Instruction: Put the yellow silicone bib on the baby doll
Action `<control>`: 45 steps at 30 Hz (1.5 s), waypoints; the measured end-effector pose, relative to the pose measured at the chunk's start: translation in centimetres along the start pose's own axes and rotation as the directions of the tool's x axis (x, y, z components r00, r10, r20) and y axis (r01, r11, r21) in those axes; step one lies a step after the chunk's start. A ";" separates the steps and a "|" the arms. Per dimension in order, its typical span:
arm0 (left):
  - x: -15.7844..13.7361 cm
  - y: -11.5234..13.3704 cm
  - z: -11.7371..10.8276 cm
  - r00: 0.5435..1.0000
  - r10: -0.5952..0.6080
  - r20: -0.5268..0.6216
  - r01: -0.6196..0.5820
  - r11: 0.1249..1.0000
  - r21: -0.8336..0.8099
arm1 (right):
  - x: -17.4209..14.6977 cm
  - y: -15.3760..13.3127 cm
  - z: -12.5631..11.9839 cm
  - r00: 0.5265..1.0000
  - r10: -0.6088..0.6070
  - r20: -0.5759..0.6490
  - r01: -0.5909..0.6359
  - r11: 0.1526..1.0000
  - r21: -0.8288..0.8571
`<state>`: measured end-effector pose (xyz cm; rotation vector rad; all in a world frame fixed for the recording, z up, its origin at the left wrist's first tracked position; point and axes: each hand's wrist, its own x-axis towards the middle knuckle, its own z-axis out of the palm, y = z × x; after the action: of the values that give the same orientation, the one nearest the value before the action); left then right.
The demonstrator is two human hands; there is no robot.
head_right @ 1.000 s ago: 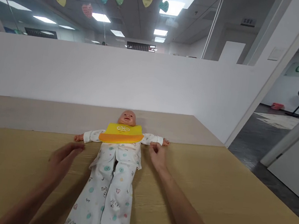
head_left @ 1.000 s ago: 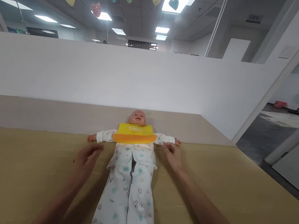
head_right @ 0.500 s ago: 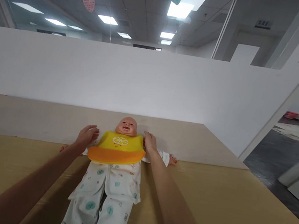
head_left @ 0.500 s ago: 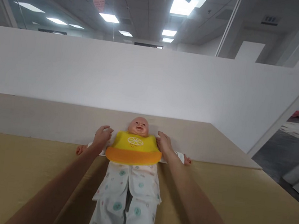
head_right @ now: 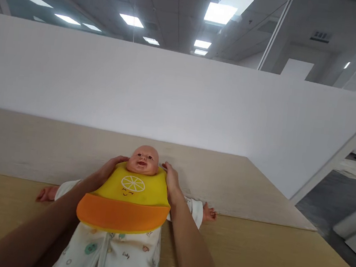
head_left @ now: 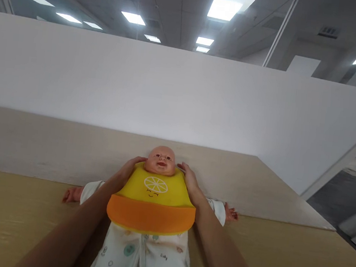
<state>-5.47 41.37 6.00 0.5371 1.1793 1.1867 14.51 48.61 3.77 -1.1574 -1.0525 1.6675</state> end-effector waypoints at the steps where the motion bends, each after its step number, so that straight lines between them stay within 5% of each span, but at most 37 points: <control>1: -0.1 -0.2 -0.3 1.000 0.001 0.001 -0.001 1.000 -0.010 | 0.0 0.1 0.0 1.000 -0.022 -0.016 0.022 1.000 0.010; 5: -1.0 -1.0 -0.9 0.999 0.045 0.028 -0.043 0.997 -0.057 | -0.6 0.8 0.0 0.988 -0.150 -0.046 0.151 0.988 0.020; 10: -3.5 -2.1 -0.4 0.969 0.247 -0.007 -0.243 0.943 -0.229 | -2.8 1.6 0.0 0.963 -0.268 -0.022 0.268 0.962 0.055; 13: -5.6 -3.0 -0.1 0.967 0.251 0.041 -0.241 0.955 -0.173 | -4.9 2.0 -0.1 0.955 -0.298 -0.010 0.297 0.950 0.096; 18: -8.7 -4.9 -0.6 0.965 0.256 0.059 -0.257 0.966 0.002 | -9.2 2.9 -0.4 0.964 -0.266 -0.011 0.261 0.937 0.232; 31: -16.9 -11.3 -0.4 0.959 0.276 0.057 -0.267 0.955 -0.129 | -21.5 4.4 -1.1 0.971 -0.233 0.045 0.210 0.933 0.292; 45: -23.4 -14.5 0.1 0.958 0.269 0.101 -0.258 0.960 -0.111 | -27.6 7.4 -3.3 0.968 -0.250 -0.038 0.249 0.920 0.304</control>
<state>2.50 15.13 3.62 0.6959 0.9663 1.4131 22.83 21.12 3.40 -0.7849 -0.8631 1.5606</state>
